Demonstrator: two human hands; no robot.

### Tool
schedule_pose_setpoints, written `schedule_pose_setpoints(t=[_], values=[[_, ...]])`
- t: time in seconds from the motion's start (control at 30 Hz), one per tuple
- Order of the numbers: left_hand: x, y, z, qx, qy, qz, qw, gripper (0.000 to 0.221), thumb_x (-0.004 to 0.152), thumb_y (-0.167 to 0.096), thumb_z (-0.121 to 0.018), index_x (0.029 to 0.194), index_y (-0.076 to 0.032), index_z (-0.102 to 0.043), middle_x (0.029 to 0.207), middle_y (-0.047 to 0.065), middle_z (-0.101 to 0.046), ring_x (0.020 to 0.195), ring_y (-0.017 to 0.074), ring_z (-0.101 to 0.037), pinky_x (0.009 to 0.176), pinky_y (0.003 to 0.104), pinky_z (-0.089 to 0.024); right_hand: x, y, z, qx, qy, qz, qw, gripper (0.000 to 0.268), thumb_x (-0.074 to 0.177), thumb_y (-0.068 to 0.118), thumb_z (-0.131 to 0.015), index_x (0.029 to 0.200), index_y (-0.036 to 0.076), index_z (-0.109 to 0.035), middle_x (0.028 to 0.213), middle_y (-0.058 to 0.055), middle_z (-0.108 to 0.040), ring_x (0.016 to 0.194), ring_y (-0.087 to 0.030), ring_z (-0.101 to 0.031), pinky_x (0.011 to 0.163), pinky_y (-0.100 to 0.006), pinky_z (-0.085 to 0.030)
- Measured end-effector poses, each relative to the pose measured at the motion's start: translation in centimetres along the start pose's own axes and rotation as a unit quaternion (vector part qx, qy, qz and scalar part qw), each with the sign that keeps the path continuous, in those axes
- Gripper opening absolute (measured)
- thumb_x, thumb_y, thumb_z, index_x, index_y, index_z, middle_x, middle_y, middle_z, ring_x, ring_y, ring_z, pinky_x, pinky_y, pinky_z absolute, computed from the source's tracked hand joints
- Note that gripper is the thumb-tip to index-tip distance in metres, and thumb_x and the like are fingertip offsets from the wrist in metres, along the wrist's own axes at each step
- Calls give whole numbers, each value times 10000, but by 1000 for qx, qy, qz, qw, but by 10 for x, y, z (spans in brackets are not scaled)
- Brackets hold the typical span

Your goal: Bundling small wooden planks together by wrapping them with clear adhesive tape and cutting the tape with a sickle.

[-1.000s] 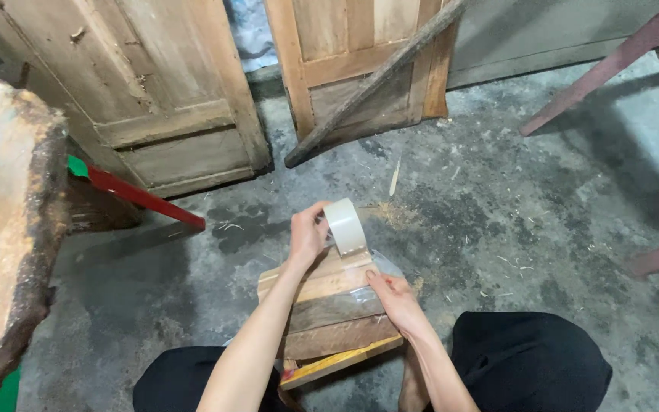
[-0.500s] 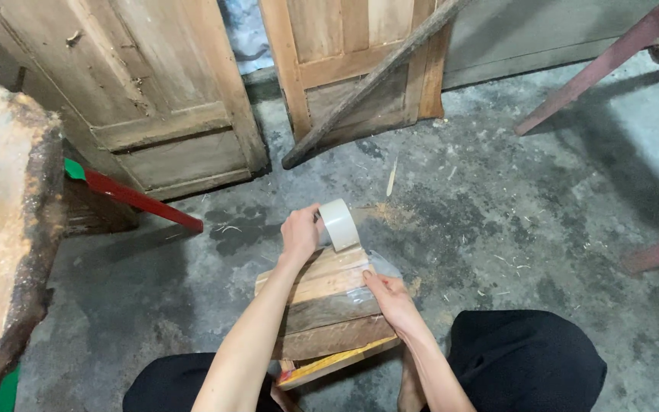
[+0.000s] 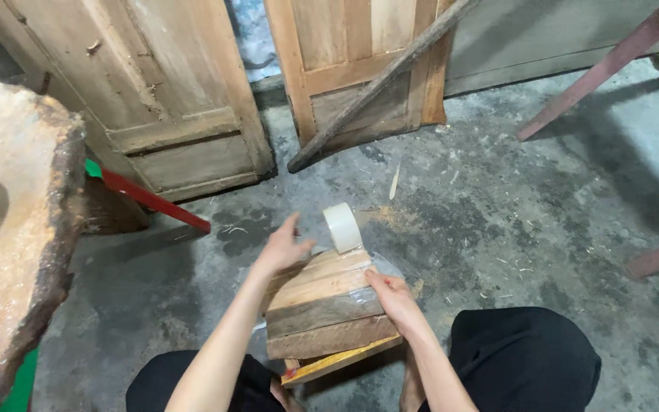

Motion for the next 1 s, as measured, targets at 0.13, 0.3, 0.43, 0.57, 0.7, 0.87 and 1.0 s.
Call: schedule_pose_setpoints(t=[0.13, 0.3, 0.43, 0.57, 0.7, 0.87, 1.0], values=[[-82, 6, 42, -120, -100, 44, 987, 831, 892, -359, -732, 1568, -22, -386, 1307, 268, -674, 1255, 392, -639, 1044, 542, -511, 12, -7, -7, -92, -56, 5, 994, 539, 852, 597, -714, 1109, 139, -837, 1192, -149, -769, 1252, -317, -643, 1034, -416, -481], [-146, 35, 24, -206, -158, 162, 952, 1170, 772, -545, -800, 1656, -124, -160, 1519, 362, -429, 1398, 509, -449, 1160, 605, -389, 15, -11, -13, -119, -34, 25, 992, 634, 792, 664, -755, 1065, 98, -835, 1106, -225, -767, 1223, -380, -654, 1014, -443, -489], [-137, 69, -15, -244, -174, 157, 941, 1214, 752, -474, -875, 1655, -142, -134, 1513, 336, -442, 1337, 474, -534, 1075, 562, -488, 7, -10, -16, -34, -44, 28, 998, 429, 796, 452, -816, 964, 58, -839, 936, -177, -755, 1034, -266, -673, 916, -380, -507], [-183, -44, -3, -54, -324, -45, 944, 1071, 755, -238, -898, 1604, -40, -276, 1497, 348, -408, 1438, 559, -307, 1170, 723, -147, -2, -7, -14, -25, -65, 22, 997, 465, 767, 459, -851, 972, 41, -841, 950, -200, -773, 1047, -276, -699, 901, -359, -514], [-167, -83, -32, -12, -215, -78, 973, 1093, 831, -449, -847, 1612, -31, -205, 1575, 293, -325, 1522, 510, -120, 1171, 742, -16, -32, 28, -15, -59, -66, -6, 996, 717, 844, 681, -689, 1076, 13, -808, 1178, -280, -732, 1281, -379, -617, 997, -436, -491], [-127, -68, -60, 110, -104, 11, 988, 1159, 855, -710, -662, 1640, -76, -91, 1589, 268, -339, 1553, 453, -136, 1178, 720, 23, -2, 3, -11, -62, -87, -6, 994, 682, 847, 659, -706, 1108, 37, -809, 1287, -272, -692, 1345, -395, -554, 1086, -458, -444], [-122, -67, -61, 141, -62, 24, 988, 1052, 905, -665, -583, 1647, -102, -95, 1592, 227, -377, 1536, 433, -233, 1165, 750, -14, 18, -21, -3, -77, -95, -13, 992, 734, 842, 697, -691, 1147, 36, -793, 1337, -269, -666, 1380, -399, -513, 1143, -482, -402]])
Point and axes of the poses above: each hand's wrist, its own x-axis towards the middle knuckle, its own z-axis out of the back of the hand, y = z × x, the point moved 6 cm from there along x, towards the middle knuckle
